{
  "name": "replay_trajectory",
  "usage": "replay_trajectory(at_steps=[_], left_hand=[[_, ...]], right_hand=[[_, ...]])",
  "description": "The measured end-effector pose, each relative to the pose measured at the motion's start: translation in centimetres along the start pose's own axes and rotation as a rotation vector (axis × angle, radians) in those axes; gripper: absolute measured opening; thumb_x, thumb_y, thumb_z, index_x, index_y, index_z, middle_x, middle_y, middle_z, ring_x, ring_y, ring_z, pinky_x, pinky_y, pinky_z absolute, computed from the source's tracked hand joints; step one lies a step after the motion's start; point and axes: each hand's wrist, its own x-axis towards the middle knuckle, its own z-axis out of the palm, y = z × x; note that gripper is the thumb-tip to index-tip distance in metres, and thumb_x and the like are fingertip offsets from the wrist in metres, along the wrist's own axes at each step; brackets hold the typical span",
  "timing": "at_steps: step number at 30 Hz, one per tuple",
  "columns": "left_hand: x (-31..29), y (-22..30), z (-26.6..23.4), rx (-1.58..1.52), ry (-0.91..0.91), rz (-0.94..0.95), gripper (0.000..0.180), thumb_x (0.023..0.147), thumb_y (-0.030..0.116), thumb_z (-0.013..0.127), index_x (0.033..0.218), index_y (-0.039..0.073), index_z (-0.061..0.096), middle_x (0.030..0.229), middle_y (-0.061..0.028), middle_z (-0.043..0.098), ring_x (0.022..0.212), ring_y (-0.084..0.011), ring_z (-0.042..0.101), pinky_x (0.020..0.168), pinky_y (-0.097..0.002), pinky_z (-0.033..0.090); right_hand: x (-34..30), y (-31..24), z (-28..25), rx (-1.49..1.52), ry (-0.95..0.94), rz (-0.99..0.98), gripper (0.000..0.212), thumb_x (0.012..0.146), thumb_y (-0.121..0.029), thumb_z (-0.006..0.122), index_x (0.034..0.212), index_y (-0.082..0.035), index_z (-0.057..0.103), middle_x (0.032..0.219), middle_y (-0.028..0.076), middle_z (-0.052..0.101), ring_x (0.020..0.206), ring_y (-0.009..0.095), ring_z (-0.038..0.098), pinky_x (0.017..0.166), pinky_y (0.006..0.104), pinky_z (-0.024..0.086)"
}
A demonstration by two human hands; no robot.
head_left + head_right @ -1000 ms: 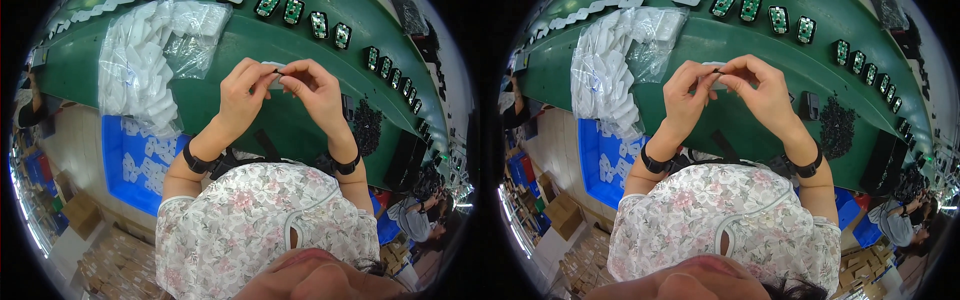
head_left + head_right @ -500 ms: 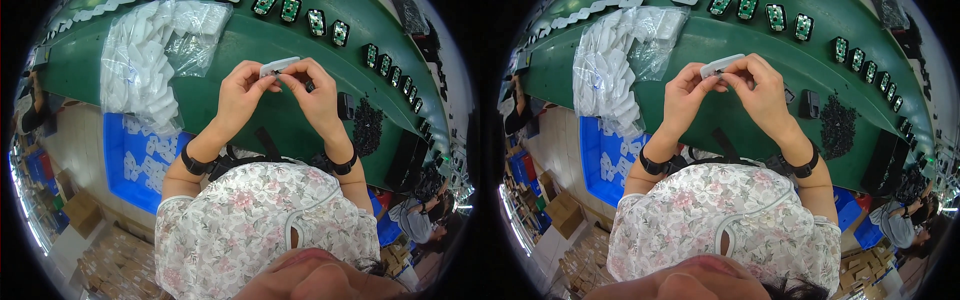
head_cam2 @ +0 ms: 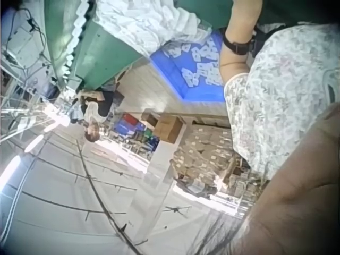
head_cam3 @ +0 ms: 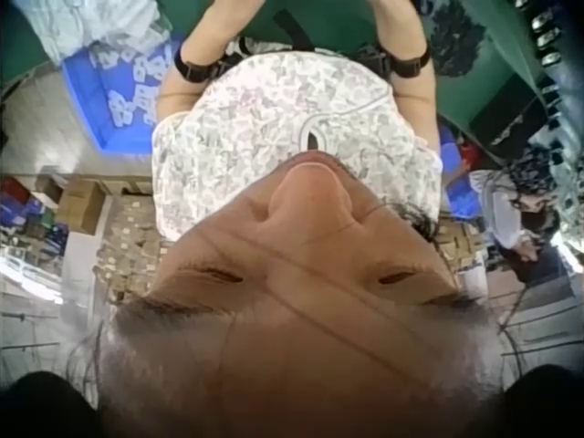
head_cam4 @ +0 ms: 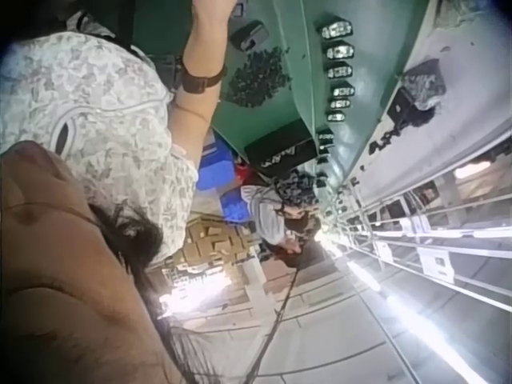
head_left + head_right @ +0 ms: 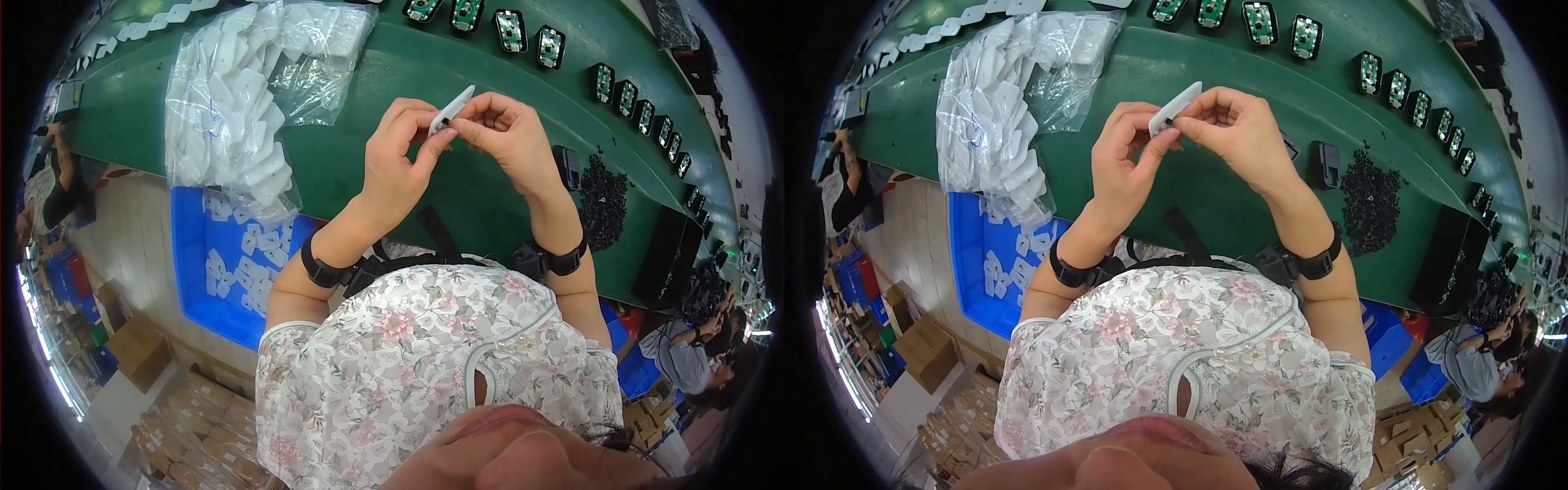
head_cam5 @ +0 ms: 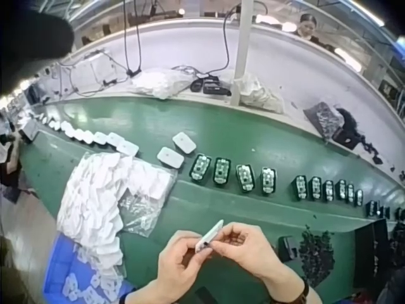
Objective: The person assembles electronic devices by picking up a white plastic cover, inserting a small black component into it, and pressing the cover onto a black base. They repeat this process, occasionally reaching into a blue bin for more covers and placing the assembled units on the green workbench.
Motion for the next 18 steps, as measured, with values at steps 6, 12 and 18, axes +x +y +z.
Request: replay_trajectory(at_steps=[6,12,18], left_hand=[[-0.4,-0.7,0.4,0.152,0.036,0.155,0.01,0.083,-0.001,0.065,0.092,-0.001,0.062,0.093,-0.0106,0.058,0.069,-0.0169,0.061,0.059,-0.0253,0.051],[-0.4,-0.7,0.3,-0.06,0.062,0.029,0.005,0.087,-0.001,0.061,0.091,-0.003,0.059,0.094,-0.0106,0.055,0.07,-0.015,0.061,0.059,-0.0236,0.05],[0.0,0.1,-1.5,-0.331,0.014,-0.238,0.009,0.091,0.003,0.059,0.09,-0.006,0.056,0.094,-0.0079,0.053,0.072,-0.0134,0.062,0.06,-0.0228,0.05]], right_hand=[[0.1,1.1,0.1,0.083,-0.01,0.011,0.012,0.085,-0.01,0.069,0.091,-0.002,0.062,0.081,0.001,0.062,0.068,0.007,0.054,0.062,0.0195,0.043],[-0.5,2.1,2.0,-0.163,0.18,-0.235,0.018,0.084,-0.01,0.071,0.094,-0.002,0.059,0.08,-0.001,0.058,0.07,0.004,0.051,0.061,0.018,0.041],[0.1,1.8,0.5,-0.203,0.215,-0.318,0.027,0.082,-0.01,0.073,0.104,-0.003,0.059,0.091,-0.002,0.054,0.073,0.003,0.046,0.061,0.0166,0.038]])
